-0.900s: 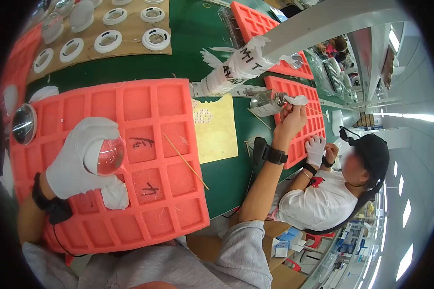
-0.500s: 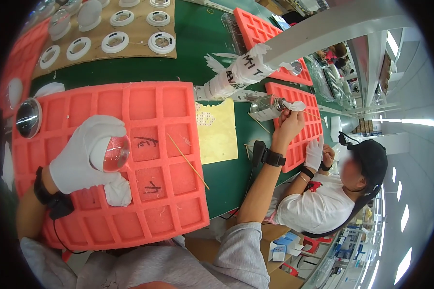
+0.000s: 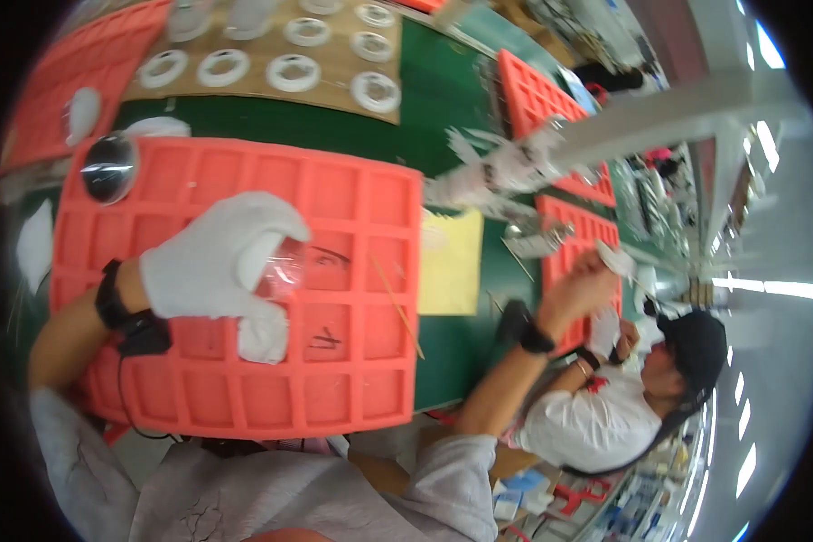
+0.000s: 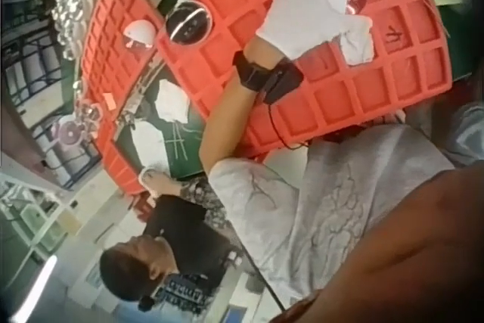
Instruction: The person wipes a glass dome with a cloth, applies a substance from a bottle using a wooden stick, and rubs the dome again. They then pick up a white housing, fit the dome into it, and wipe the assembled unit with the cloth.
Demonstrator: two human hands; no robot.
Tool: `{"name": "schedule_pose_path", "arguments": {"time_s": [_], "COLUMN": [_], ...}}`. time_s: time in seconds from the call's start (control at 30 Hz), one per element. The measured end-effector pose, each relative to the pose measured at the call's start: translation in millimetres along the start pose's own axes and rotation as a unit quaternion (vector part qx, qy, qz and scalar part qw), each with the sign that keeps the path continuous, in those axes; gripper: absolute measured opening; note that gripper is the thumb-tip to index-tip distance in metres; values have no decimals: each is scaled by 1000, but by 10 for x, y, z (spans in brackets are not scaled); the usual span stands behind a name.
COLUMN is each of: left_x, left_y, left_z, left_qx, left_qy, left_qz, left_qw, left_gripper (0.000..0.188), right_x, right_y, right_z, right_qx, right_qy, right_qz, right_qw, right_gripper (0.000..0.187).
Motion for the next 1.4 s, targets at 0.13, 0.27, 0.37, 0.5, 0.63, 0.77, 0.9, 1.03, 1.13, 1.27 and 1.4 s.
{"name": "schedule_pose_path", "arguments": {"time_s": [0.13, 0.27, 0.37, 0.5, 0.63, 0.77, 0.9, 1.03, 1.13, 1.27, 1.4], "left_x": [-11, -125, -32, -139, -250, -221, -227, -224, -245, -216, -207], "left_y": [-68, -95, -167, -127, -175, -132, -198, -145, -146, -157, -145], "left_z": [-96, -57, -97, -85, -47, -39, -43, -2, -1, -6, 7], "left_qx": [-49, -55, -90, -56, -76, -23, -70, -16, -21, -26, -35], "left_qy": [-26, 5, -27, -5, 44, -4, 10, 6, 25, 11, 24], "left_qz": [-77, 97, -9, 37, 84, 52, 37, 63, 77, 68, 60], "left_qw": [996, 994, 996, 998, 993, 998, 997, 998, 996, 997, 997], "left_gripper": [63, 64, 67, 68, 71, 66, 72, 65, 66, 67, 69], "right_x": [-816, -492, -334, -190, -113, -156, -272, -252, -398, -182, -309], "right_y": [-1443, -2273, -2513, -2521, -2511, -2502, -2521, -2522, -2545, -2435, -2442], "right_z": [871, 2161, 2531, 2630, 2582, 2643, 2650, 2628, 2719, 2631, 2623], "right_qx": [-239, -334, -420, -433, -440, -475, -500, -509, -586, -482, -488], "right_qy": [-172, -356, -368, -347, -345, -333, -308, -288, -213, -312, -254], "right_qz": [-241, -227, -201, -144, -165, -166, -164, -174, -195, -188, -236], "right_qw": [925, 842, 805, 819, 813, 798, 793, 792, 757, 797, 801], "right_gripper": [6, 12, 12, 14, 16, 15, 12, 10, 10, 12, 14]}}
Point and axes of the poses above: each hand's wrist, its own z-axis away from the middle knuckle, its own y-axis out of the back of the hand, x = y × z, the point moved 10 cm from there along -z, towards the middle knuckle, and after that the axes turned 12 degrees about -z, right-handed, at the moved point
